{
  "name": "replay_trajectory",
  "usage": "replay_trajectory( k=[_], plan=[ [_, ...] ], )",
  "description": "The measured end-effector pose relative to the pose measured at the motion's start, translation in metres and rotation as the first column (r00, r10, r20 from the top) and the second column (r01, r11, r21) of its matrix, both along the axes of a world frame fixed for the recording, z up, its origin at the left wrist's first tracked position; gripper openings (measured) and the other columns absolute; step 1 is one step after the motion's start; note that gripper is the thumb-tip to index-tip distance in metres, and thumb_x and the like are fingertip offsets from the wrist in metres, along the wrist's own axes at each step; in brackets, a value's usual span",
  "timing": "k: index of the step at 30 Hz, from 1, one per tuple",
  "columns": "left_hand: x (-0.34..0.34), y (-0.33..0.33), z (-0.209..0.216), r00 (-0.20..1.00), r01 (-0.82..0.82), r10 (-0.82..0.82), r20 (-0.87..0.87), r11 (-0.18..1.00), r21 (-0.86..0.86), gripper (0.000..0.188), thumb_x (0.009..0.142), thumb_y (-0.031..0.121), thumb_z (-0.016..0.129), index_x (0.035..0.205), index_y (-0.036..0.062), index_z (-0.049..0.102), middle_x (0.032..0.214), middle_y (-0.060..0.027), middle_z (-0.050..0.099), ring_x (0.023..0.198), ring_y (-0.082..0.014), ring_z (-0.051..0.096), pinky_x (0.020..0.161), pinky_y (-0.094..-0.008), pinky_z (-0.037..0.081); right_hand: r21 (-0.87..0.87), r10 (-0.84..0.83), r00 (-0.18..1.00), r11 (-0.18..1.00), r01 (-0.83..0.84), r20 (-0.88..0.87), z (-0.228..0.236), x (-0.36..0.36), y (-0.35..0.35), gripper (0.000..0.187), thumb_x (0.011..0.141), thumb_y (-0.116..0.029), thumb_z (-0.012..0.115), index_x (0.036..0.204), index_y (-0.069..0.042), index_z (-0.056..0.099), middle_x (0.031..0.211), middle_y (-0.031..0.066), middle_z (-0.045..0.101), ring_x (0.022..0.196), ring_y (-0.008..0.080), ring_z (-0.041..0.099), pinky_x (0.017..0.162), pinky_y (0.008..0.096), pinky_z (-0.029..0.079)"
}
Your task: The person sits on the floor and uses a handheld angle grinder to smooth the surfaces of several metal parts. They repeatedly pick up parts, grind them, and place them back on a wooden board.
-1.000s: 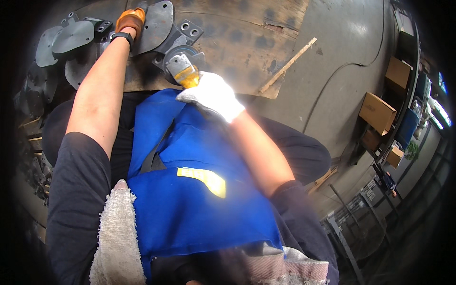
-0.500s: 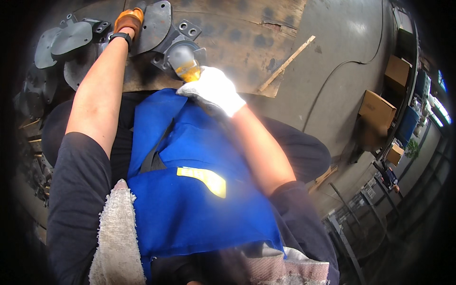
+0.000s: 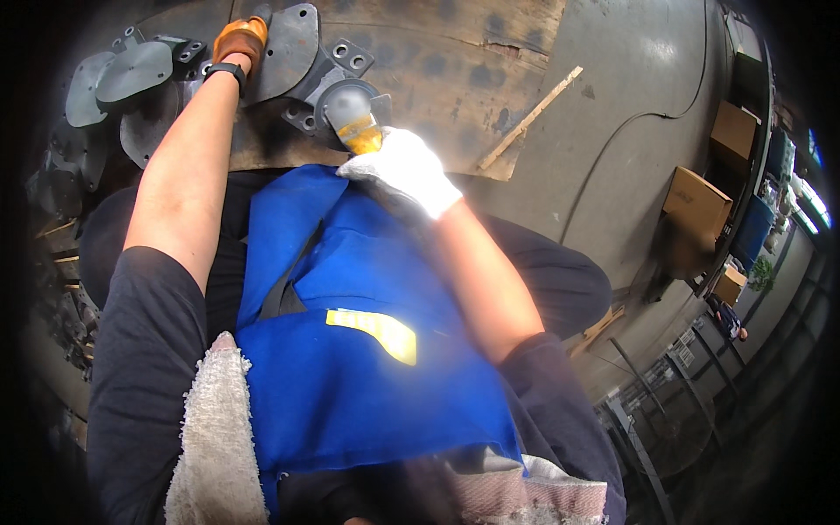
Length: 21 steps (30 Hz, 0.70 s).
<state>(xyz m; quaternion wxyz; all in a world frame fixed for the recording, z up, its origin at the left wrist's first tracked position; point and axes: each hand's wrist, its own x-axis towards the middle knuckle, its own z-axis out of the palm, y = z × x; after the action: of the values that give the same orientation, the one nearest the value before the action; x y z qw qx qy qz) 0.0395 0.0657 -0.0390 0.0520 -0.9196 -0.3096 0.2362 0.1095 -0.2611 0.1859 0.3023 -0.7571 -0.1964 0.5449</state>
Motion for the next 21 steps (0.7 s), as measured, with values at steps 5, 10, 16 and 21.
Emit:
replay_trajectory(
  k=[5, 10, 16, 21],
  plan=[
    [0.0, 0.0, 0.003, 0.998, -0.054, 0.054, 0.035, 0.999, -0.006, 0.026, 0.091, 0.018, 0.051, 0.105, 0.017, 0.074, 0.107, -0.0061, 0.072, 0.1, -0.0208, 0.07, 0.083, -0.0396, 0.056, -0.218, 0.098, 0.993, 0.972, -0.083, 0.06, 0.017, 0.012, 0.025, 0.041, 0.07, -0.032, 0.081, 0.095, -0.002, 0.069, 0.077, 0.008, 0.067, 0.07, 0.016, 0.06, 0.069, 0.0312, 0.049],
    [-0.004, 0.002, -0.002, 0.997, -0.038, 0.036, 0.061, 0.998, 0.043, 0.024, 0.09, 0.018, 0.052, 0.1, 0.016, 0.075, 0.104, -0.0059, 0.073, 0.098, -0.0207, 0.07, 0.082, -0.039, 0.056, -0.101, 0.063, 0.995, 0.993, -0.056, 0.071, 0.005, 0.013, 0.01, 0.045, 0.07, -0.037, 0.079, 0.095, -0.001, 0.069, 0.076, 0.0113, 0.068, 0.068, 0.0183, 0.063, 0.068, 0.0324, 0.05],
    [-0.006, 0.002, -0.006, 0.999, 0.04, -0.04, 0.018, 0.999, 0.037, 0.024, 0.089, 0.016, 0.055, 0.1, 0.0161, 0.075, 0.102, -0.0063, 0.073, 0.098, -0.0216, 0.07, 0.082, -0.038, 0.056, -0.19, 0.112, 0.992, 0.977, -0.098, 0.065, 0.014, 0.012, 0.021, 0.043, 0.07, -0.035, 0.079, 0.094, -0.001, 0.068, 0.072, 0.0089, 0.066, 0.064, 0.017, 0.06, 0.064, 0.0317, 0.049],
    [-0.008, 0.016, -0.034, 0.92, -0.288, 0.31, 0.239, 0.95, -0.12, 0.043, 0.095, 0.04, 0.038, 0.115, 0.016, 0.069, 0.119, -0.0127, 0.066, 0.114, -0.0305, 0.061, 0.096, -0.042, 0.047, -0.009, 0.102, 0.987, 0.995, -0.102, 0.12, -0.01, 0.012, -0.003, 0.04, 0.071, -0.032, 0.079, 0.092, 0.0, 0.068, 0.067, 0.0063, 0.063, 0.057, 0.0154, 0.057, 0.058, 0.0305, 0.048]
  ],
)
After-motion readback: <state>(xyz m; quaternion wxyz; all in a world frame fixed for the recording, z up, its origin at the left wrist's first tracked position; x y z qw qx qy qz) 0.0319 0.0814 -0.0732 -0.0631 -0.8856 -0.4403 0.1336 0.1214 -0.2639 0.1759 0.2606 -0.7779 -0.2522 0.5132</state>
